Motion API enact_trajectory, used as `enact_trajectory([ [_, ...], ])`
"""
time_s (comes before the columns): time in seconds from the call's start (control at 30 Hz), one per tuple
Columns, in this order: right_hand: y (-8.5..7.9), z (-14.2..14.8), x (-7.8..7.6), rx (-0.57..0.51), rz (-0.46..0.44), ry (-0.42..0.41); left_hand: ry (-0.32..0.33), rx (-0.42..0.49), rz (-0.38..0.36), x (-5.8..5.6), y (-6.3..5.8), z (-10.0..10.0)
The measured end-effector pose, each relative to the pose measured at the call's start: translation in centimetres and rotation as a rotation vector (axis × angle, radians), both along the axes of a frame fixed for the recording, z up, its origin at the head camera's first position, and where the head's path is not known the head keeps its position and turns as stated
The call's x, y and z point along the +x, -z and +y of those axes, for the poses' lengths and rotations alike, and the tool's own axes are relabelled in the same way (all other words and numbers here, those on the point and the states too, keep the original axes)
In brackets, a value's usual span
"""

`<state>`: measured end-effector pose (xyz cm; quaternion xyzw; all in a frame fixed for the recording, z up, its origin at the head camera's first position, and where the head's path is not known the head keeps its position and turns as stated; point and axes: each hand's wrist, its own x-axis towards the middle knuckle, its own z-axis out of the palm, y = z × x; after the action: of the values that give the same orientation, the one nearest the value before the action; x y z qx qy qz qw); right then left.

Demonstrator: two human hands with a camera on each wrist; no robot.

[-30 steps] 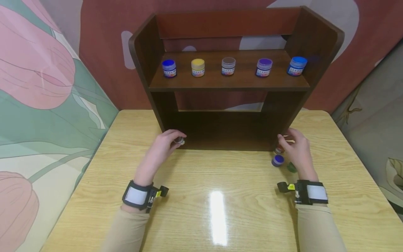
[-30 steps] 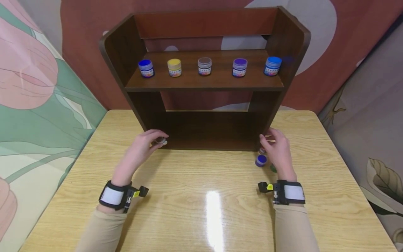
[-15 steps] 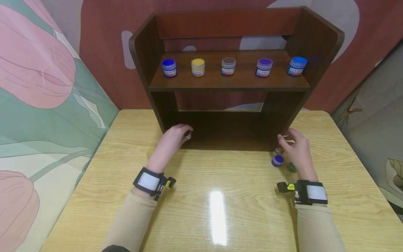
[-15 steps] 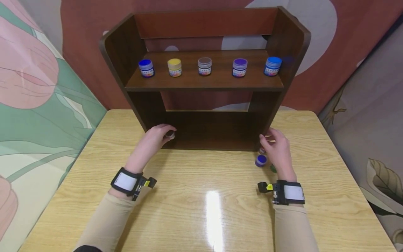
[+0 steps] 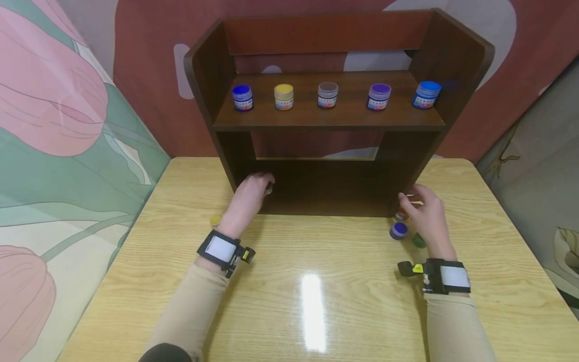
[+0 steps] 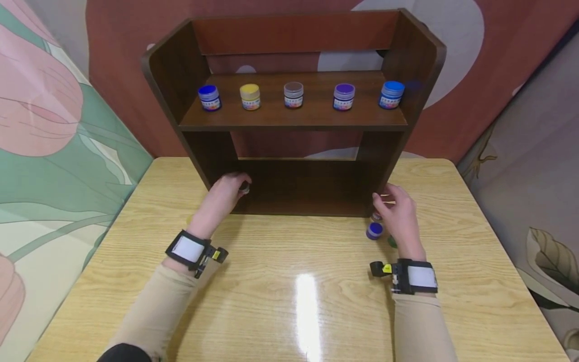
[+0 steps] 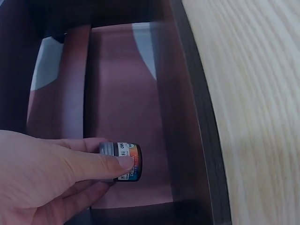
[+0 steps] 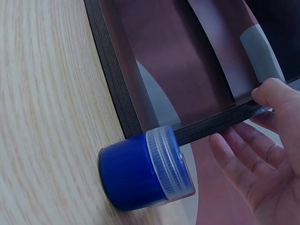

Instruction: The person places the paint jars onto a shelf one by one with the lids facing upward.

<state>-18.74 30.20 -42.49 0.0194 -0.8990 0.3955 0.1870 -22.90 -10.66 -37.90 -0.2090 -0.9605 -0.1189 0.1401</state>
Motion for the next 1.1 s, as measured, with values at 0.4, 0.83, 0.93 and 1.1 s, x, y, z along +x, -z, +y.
enact_trajectory([
  [0.4,0.0,-0.1,-0.1,-0.006,0.009,0.0,-0.017,-0.108,0.031,-1.1,-0.1,0.1],
  [0.83,0.2,0.0,-0.1,0.0,0.009,0.005,-0.061,-0.208,0.032,-2.2,0.7,0.4],
  [0.93,0.2,0.1,-0.1,-0.003,0.0,0.004,-0.095,-0.26,-0.007,-2.3,0.7,0.4],
  [1.1,0.1,0.1,-0.1,-0.007,0.001,0.0,-0.158,-0.346,-0.03,-2.7,1.0,0.6],
])
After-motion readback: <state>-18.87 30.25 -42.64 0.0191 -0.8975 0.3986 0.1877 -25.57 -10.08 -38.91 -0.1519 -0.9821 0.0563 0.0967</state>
